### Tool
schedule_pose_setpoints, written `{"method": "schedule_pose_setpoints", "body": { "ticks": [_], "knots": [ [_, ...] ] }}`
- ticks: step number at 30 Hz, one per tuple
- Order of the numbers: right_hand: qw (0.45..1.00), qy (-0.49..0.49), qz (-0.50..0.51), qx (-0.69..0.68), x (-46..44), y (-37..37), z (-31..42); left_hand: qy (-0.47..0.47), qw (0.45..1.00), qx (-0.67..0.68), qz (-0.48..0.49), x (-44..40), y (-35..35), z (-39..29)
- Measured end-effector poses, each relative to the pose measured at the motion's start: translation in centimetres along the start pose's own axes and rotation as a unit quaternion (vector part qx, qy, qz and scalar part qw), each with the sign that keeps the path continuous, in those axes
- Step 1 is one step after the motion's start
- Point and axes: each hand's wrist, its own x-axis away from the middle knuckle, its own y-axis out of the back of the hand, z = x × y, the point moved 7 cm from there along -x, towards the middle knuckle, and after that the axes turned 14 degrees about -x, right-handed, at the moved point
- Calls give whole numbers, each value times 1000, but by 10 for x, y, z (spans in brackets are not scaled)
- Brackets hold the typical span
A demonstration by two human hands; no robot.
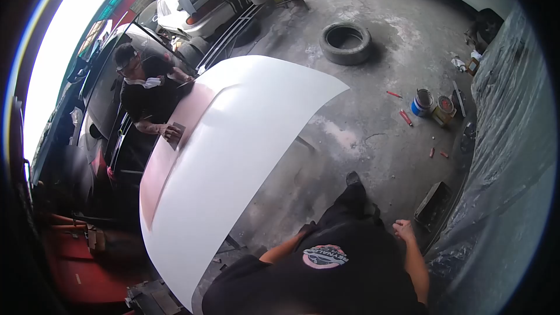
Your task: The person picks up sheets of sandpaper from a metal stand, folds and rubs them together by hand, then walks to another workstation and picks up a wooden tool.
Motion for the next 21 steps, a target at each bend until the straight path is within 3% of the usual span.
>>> {"method": "schedule_pose_setpoints", "body": {
  "ticks": [1, 5, 7, 8, 10, 12, 15, 18, 21],
  "knots": [
    [1000, -1, -3, 5, -5, 11, 13, 74, 994, 80, -10, -16, 3, 3],
    [997, -72, -28, -32, -41, 77, 61, -1, 975, 203, 90, -132, 13, -22],
    [992, -70, -82, -68, -59, 100, 108, -89, 995, -44, -28, -150, 71, -43],
    [990, -46, -87, -103, -77, 107, 119, -91, 994, -55, -7, -147, 83, -45],
    [980, -34, -94, -172, -105, 109, 155, 18, 971, 236, 37, -153, 119, -51],
    [986, 2, -85, -146, -114, 99, 209, 71, 944, 316, 67, -141, 153, -78],
    [995, -5, -53, -84, -156, 90, 244, 80, 963, 249, 67, -137, 191, -118],
    [998, -18, -45, -38, -204, 94, 272, -25, 976, 208, -59, -173, 179, -98],
    [998, -48, -26, 9, -253, 111, 299, 85, 966, 241, -22, -169, 178, -102]
  ]
}}
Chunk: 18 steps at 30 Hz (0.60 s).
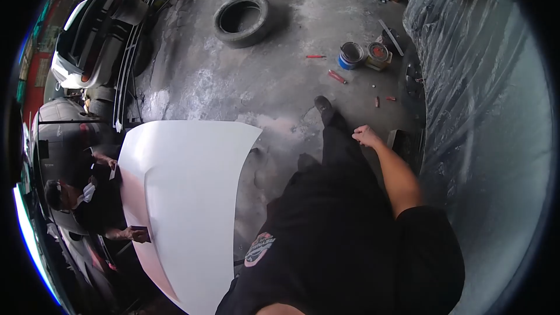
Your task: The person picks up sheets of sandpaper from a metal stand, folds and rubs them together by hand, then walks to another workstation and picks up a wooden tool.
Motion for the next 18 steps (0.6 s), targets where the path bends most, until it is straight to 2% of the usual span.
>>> {"method": "schedule_pose_setpoints", "body": {
  "ticks": [3, 5, 6, 8, 10, 12, 13, 15, 18],
  "knots": [
    [998, -26, 31, 40, -68, 6, 36, 118, 988, 90, -33, 18, 1, -2],
    [996, -24, 80, 6, -123, 12, 59, 168, 962, 208, -60, 17, -11, 5],
    [994, -10, 98, 55, -140, 14, 91, 173, 940, 291, -53, 11, -21, -2],
    [986, -34, 159, 21, -199, 20, 120, 210, 931, 283, -91, 12, -35, -35],
    [983, -4, 167, 72, -226, 21, 181, 199, 951, 232, -41, 9, -43, -90],
    [979, 21, 184, 89, -250, 17, 245, 82, 976, 140, -145, -5, -50, -137],
    [978, 35, 183, 97, -260, 16, 270, 87, 973, 148, -157, -10, -60, -148],
    [972, 46, 205, 108, -292, 11, 313, 104, 970, 79, -207, -16, -64, -168],
    [969, 60, 219, 101, -340, 1, 345, 116, 969, 131, -173, -3, -67, -195]
  ]
}}
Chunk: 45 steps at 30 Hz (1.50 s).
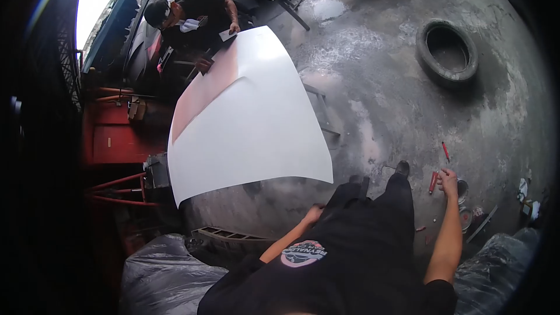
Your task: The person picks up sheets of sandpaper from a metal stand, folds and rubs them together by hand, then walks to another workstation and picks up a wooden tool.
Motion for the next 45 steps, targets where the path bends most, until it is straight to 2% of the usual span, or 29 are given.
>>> {"method": "schedule_pose_setpoints", "body": {
  "ticks": [1, 3, 7, 8, 11, 13, 14, 16, 19, 21, 25, 27, 28, 30, 32, 34, 37, 38, 39, 43, 44, 45],
  "knots": [
    [1000, 7, -13, -4, -6, -2, 13, 1, 1000, 5, -6, 7, 4, -15],
    [1000, 20, -9, 2, -14, -7, 29, 129, 985, 110, 38, 23, 0, -20],
    [998, -24, 56, -11, -10, -45, 15, 108, 983, 147, 26, 14, -18, -25],
    [996, -39, 75, -17, -4, -57, 17, 127, 973, 189, 25, 9, -24, -25],
    [993, -76, 81, 35, 18, -88, 33, 130, 962, 240, 22, -7, -44, -29],
    [977, -80, 158, 122, 16, -113, 42, 118, 962, 245, 17, -19, -51, -27],
    [976, -78, 156, 131, 11, -115, 53, 137, 961, 236, 34, -24, -61, -25],
    [971, -47, 185, 144, 0, -128, 101, 154, 956, 244, 55, -31, -88, -34],
    [953, -12, 200, 225, -28, -173, 197, 176, 967, 173, 68, -45, -113, -50],
    [929, 77, 243, 267, -43, -247, 281, 174, 967, 175, 60, -62, -124, -62],
    [870, 230, 360, 245, -44, -416, 425, 181, 959, 213, 37, -107, -115, -95],
    [830, 275, 399, 277, -52, -475, 464, 189, 955, 229, 22, -140, -98, -111],
    [830, 267, 400, 282, -73, -482, 463, 191, 952, 238, 15, -157, -86, -119],
    [777, 324, 423, 335, -116, -508, 469, 194, 946, 261, 0, -194, -52, -139],
    [746, 272, 411, 448, -169, -488, 466, 203, 936, 289, -8, -226, -15, -158],
    [725, 242, 363, 533, -250, -435, 459, 205, 924, 322, -23, -257, 30, -177],
    [733, 163, 232, 619, -343, -312, 475, 206, 909, 360, -44, -303, 96, -198],
    [752, 81, 190, 626, -362, -270, 485, 208, 906, 366, -48, -318, 116, -204],
    [750, 74, 136, 643, -372, -239, 501, 209, 903, 371, -51, -334, 134, -211],
    [834, 41, 125, 536, -462, -145, 512, 226, 900, 371, -44, -412, 191, -241],
    [851, 38, 139, 504, -495, -139, 514, 231, 901, 366, -40, -435, 204, -249],
    [880, -12, 110, 461, -494, -161, 542, 235, 902, 360, -34, -460, 211, -256]
  ]
}}
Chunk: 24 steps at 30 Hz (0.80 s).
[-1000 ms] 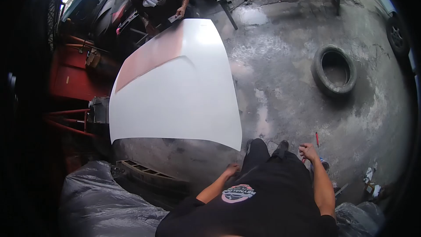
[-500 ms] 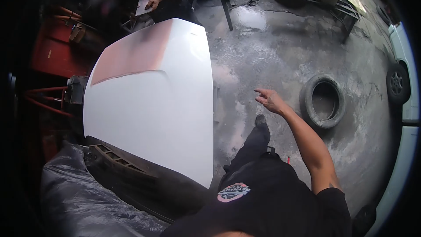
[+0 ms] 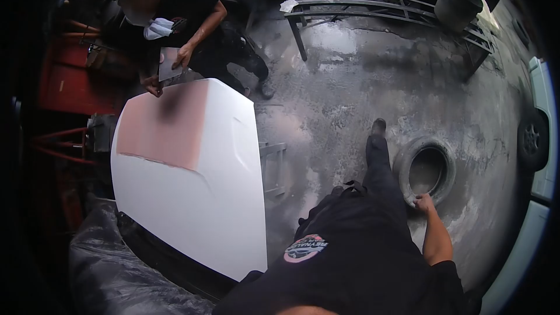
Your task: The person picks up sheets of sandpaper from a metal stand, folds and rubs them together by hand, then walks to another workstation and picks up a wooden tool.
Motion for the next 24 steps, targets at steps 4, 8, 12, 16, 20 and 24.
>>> {"method": "schedule_pose_setpoints", "body": {
  "ticks": [4, 8, 12, 16, 20, 24],
  "knots": [
    [995, -17, 17, -97, -34, 35, 152, 14, 998, -59, -3, -64, -16, -102],
    [991, 129, 16, -45, -171, 106, 291, -6, 997, -74, -38, -157, 3, -260],
    [987, 157, 16, -21, -221, 185, 486, -112, 979, 163, -57, -196, 95, -492],
    [975, 214, 7, -52, -246, 229, 650, -231, 958, 96, -141, -212, 186, -678],
    [971, 214, -23, -100, -279, 231, 721, -191, 961, 102, -171, -331, 261, -752],
    [995, 91, -17, -36, -301, 191, 678, -143, 947, 176, -228, -498, 359, -802]
  ]
}}
